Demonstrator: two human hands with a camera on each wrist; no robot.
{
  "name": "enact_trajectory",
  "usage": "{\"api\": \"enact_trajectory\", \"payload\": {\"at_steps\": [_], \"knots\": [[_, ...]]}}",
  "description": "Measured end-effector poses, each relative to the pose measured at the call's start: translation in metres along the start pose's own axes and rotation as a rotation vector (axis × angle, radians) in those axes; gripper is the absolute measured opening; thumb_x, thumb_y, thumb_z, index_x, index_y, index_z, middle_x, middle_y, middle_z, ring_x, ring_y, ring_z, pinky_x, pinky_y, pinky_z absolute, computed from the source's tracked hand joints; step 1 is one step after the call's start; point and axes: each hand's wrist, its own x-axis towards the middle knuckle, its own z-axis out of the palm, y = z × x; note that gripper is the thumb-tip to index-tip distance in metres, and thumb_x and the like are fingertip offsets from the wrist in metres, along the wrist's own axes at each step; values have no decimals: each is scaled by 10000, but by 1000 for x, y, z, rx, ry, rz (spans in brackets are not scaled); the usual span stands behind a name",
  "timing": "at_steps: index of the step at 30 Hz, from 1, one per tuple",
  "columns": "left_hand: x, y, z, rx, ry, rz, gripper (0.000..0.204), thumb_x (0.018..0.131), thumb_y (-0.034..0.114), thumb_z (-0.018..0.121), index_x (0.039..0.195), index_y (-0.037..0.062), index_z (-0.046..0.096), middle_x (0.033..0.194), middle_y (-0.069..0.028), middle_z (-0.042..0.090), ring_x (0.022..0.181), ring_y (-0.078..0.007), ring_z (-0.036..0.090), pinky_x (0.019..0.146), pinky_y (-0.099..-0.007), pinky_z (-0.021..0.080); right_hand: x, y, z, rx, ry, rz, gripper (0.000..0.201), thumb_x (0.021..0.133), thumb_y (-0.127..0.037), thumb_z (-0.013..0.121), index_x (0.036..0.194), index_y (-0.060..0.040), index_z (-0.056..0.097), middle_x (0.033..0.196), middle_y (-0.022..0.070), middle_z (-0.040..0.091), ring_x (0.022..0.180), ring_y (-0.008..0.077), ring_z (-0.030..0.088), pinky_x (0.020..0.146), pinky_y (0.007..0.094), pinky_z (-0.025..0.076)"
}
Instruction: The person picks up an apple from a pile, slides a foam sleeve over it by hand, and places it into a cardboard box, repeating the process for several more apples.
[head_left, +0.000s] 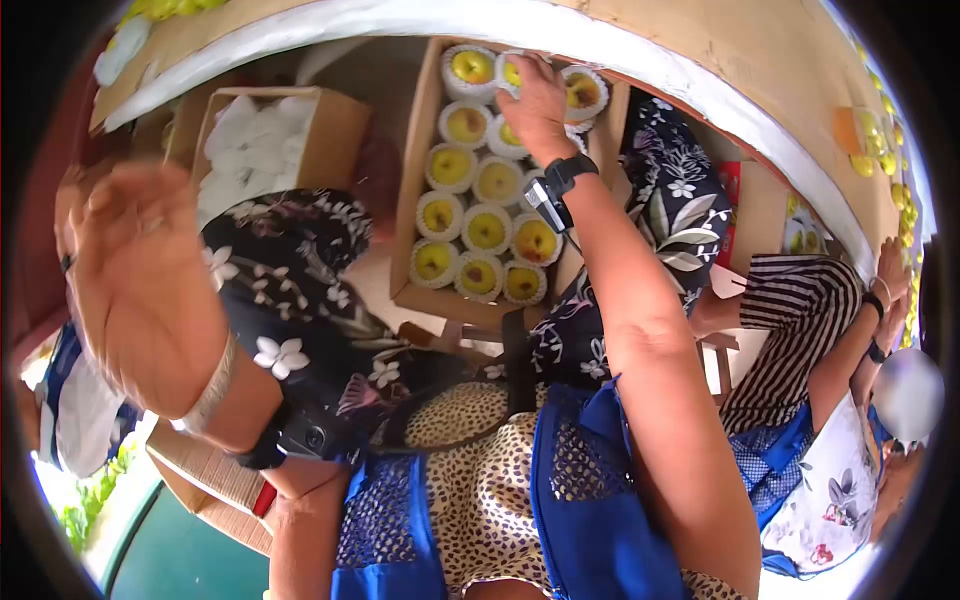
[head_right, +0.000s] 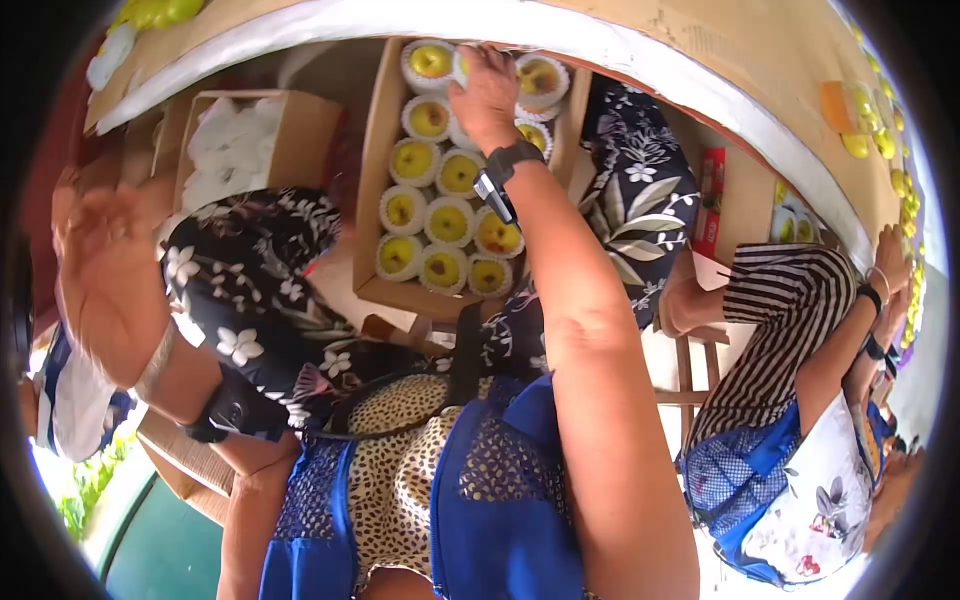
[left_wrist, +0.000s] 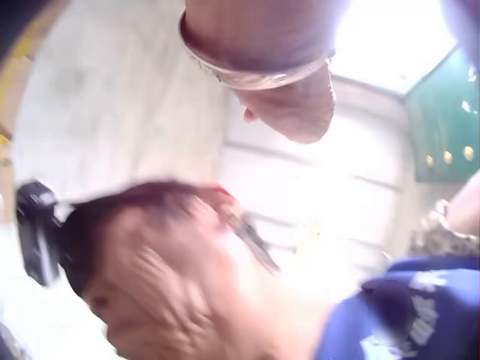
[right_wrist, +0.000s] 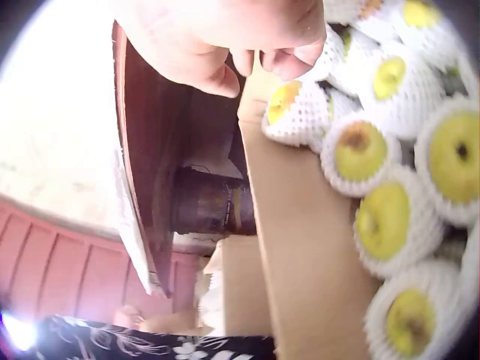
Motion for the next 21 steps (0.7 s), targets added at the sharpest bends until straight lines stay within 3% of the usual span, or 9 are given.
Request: {"api": "enact_trajectory", "payload": {"at_steps": [3, 7, 10, 11, 17, 21], "knots": [[-4, -19, 3, -13, -56, -69, 180, 805, 201, 474, 734, 37, 446, 818, -114, 396, 919, -286, 394, 856, -422, 307, 2, 11, -15, -169, -82, -209, 530, 711, -166, 656, 1214, -179, 491, 1238, 82, 471, 1140, 305, 417, 960, 442, 320], [8, -27, -4, -1, -74, -76, 182, 803, 201, 473, 725, 39, 443, 813, -114, 390, 920, -288, 388, 860, -426, 302, 22, 11, -8, -316, -421, -252, 496, 834, -134, 505, 1309, -128, 361, 1360, 113, 308, 1257, 310, 256, 1052, 438, 189], [12, -30, -2, 6, -85, -69, 184, 802, 201, 472, 718, 40, 441, 808, -113, 385, 921, -290, 384, 863, -429, 298, 20, 15, -15, -329, -562, -211, 498, 887, -128, 463, 1356, -104, 295, 1420, 116, 236, 1311, 302, 192, 1099, 427, 141], [12, -30, -2, 3, -89, -65, 185, 801, 201, 472, 715, 41, 440, 807, -113, 384, 921, -290, 383, 864, -430, 297, 27, 17, -19, -207, -651, -105, 511, 880, -127, 487, 1354, -102, 297, 1414, 109, 251, 1308, 299, 201, 1094, 427, 163], [17, -22, -4, 13, -90, -43, 189, 799, 201, 470, 701, 44, 435, 798, -113, 375, 923, -294, 375, 869, -435, 288, 31, 28, -28, -187, -655, -135, 509, 862, -173, 526, 1332, -111, 338, 1393, 98, 301, 1261, 297, 302, 1007, 435, 304], [21, -16, -6, -7, -63, -8, 192, 797, 201, 469, 692, 45, 432, 792, -112, 369, 924, -296, 370, 872, -439, 283, 21, 61, -10, -277, -263, -467, 505, 761, -180, 624, 1237, -162, 457, 1289, 69, 422, 1155, 301, 404, 971, 439, 320]]}}
